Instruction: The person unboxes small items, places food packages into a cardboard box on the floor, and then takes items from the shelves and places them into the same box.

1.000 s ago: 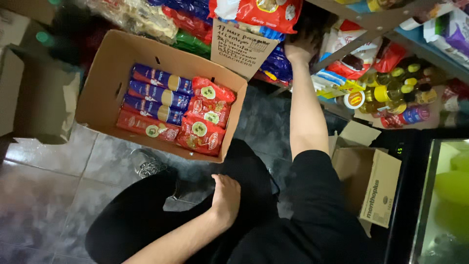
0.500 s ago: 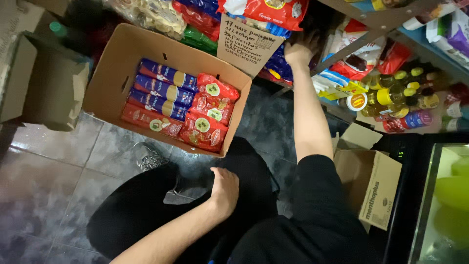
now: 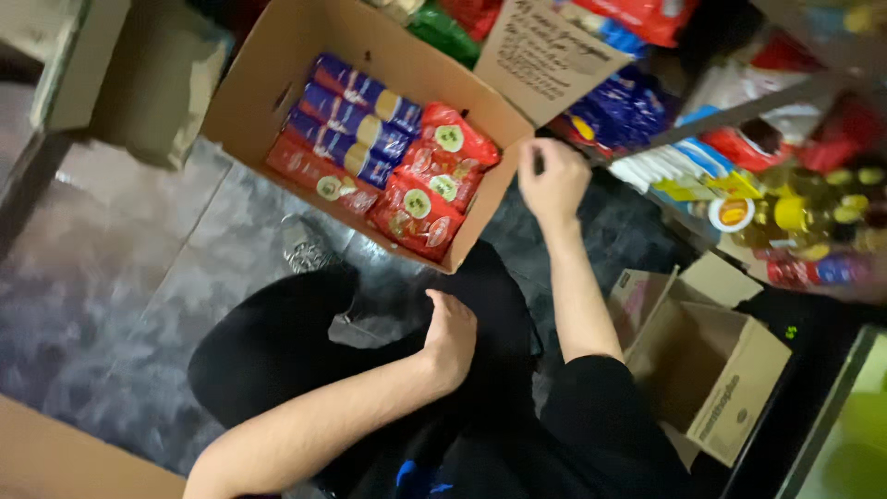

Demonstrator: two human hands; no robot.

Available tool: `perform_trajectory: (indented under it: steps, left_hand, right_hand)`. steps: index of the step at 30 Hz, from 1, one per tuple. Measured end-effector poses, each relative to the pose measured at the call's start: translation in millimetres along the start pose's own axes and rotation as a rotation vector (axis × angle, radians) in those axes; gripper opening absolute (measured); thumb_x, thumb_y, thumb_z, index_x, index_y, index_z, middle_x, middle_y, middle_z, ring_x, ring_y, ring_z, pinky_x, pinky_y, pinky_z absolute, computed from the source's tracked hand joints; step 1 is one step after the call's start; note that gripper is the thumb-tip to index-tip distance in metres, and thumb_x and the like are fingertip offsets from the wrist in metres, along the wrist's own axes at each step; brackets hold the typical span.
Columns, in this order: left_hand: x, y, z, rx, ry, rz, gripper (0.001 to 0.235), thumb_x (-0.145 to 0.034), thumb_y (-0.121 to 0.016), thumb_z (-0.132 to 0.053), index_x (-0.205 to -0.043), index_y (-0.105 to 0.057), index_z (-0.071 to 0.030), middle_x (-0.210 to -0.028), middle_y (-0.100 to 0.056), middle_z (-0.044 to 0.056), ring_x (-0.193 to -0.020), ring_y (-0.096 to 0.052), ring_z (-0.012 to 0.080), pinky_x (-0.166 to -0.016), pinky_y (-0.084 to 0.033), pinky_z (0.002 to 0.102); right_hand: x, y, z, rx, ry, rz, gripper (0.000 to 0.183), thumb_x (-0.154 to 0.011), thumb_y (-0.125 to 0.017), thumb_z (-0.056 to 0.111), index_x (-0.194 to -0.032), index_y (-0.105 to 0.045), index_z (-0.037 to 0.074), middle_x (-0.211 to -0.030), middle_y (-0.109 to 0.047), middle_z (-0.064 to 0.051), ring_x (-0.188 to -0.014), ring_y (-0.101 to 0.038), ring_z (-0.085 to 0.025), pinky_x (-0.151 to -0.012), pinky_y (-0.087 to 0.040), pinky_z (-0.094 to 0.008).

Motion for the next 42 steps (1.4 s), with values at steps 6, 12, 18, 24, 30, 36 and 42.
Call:
perform_trajectory:
  steps: [6,12,18,24,30,36,42]
  left_hand:
    - [14,10,6,0.053,0.044,-0.009,0.048,-0.118,-0.049,-0.014,-0.164,-0.055,-0.002,-0.164,-0.061,0.027,-0.151,-0.056,0.0519,-0.121,-0.035,0.085]
    - [-20,-18,-14,0.019,0.221,-0.061,0.062,-0.110,-0.040,-0.024,-0.157,-0.061,0.009,-0.154,-0.066,0.038,-0.142,-0.060,0.0575,-0.119,-0.042,0.077]
    - [7,0,29,0.077,0.014,0.165,0.072,-0.118,-0.036,-0.039,-0.174,-0.036,0.007,-0.174,-0.043,0.036,-0.156,-0.042,0.0658,-0.120,-0.035,0.085]
    - [7,3,50,0.148,-0.029,0.196,0.074,-0.117,-0.039,-0.038,-0.173,-0.036,0.010,-0.172,-0.044,0.038,-0.156,-0.043,0.0646,-0.122,-0.035,0.083]
    - [-11,1,53,0.175,0.029,0.154,0.068,-0.116,-0.034,-0.030,-0.171,-0.040,0.009,-0.171,-0.047,0.038,-0.153,-0.046,0.0661,-0.120,-0.035,0.085]
    - [-8,6,52,0.165,0.002,0.148,0.068,-0.114,-0.040,-0.028,-0.171,-0.041,0.010,-0.169,-0.049,0.040,-0.153,-0.046,0.0654,-0.120,-0.036,0.084]
    - [-14,-4,37,0.099,-0.014,0.157,0.066,-0.117,-0.033,-0.025,-0.173,-0.036,0.010,-0.172,-0.044,0.037,-0.154,-0.043,0.0654,-0.120,-0.035,0.087]
  right_hand:
    - [-8,-141,95,-0.350,0.169,0.500,0.019,-0.105,-0.080,0.040,-0.116,-0.081,0.025,-0.107,-0.085,-0.003,-0.098,-0.083,-0.032,-0.082,-0.067,-0.051]
    - [-7,-325,124,-0.301,0.175,0.814,0.031,-0.098,-0.084,0.031,-0.123,-0.076,0.013,-0.119,-0.083,-0.016,-0.106,-0.078,-0.044,-0.086,-0.060,-0.060]
    - [37,-503,70,0.048,0.088,0.989,0.090,-0.085,-0.101,0.045,-0.151,-0.060,0.001,-0.138,-0.069,-0.023,-0.128,-0.067,-0.044,-0.103,-0.060,-0.054]
    - [28,-525,73,0.151,-0.101,0.950,0.088,-0.067,-0.101,0.026,-0.139,-0.054,0.006,-0.141,-0.060,-0.023,-0.129,-0.064,-0.043,-0.108,-0.056,-0.051]
    - [27,-506,89,0.350,-0.248,1.086,0.105,-0.071,-0.108,0.061,-0.145,-0.054,0.010,-0.151,-0.055,-0.014,-0.145,-0.051,-0.036,-0.117,-0.046,-0.054]
    - [57,-545,64,0.059,-0.259,0.949,0.111,-0.058,-0.117,0.047,-0.138,-0.051,0.006,-0.144,-0.064,-0.019,-0.137,-0.061,-0.042,-0.113,-0.055,-0.050]
    - [47,-497,110,0.074,-0.232,1.403,0.111,-0.075,-0.096,0.072,-0.162,-0.059,0.015,-0.165,-0.060,-0.016,-0.149,-0.061,-0.038,-0.117,-0.054,-0.047]
Point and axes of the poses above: each hand's wrist, its own x-axis away from the middle knuckle, its own y-axis out of the back of the hand, z = x × y, the point moved 8 cm from there along -x, towards the middle knuckle
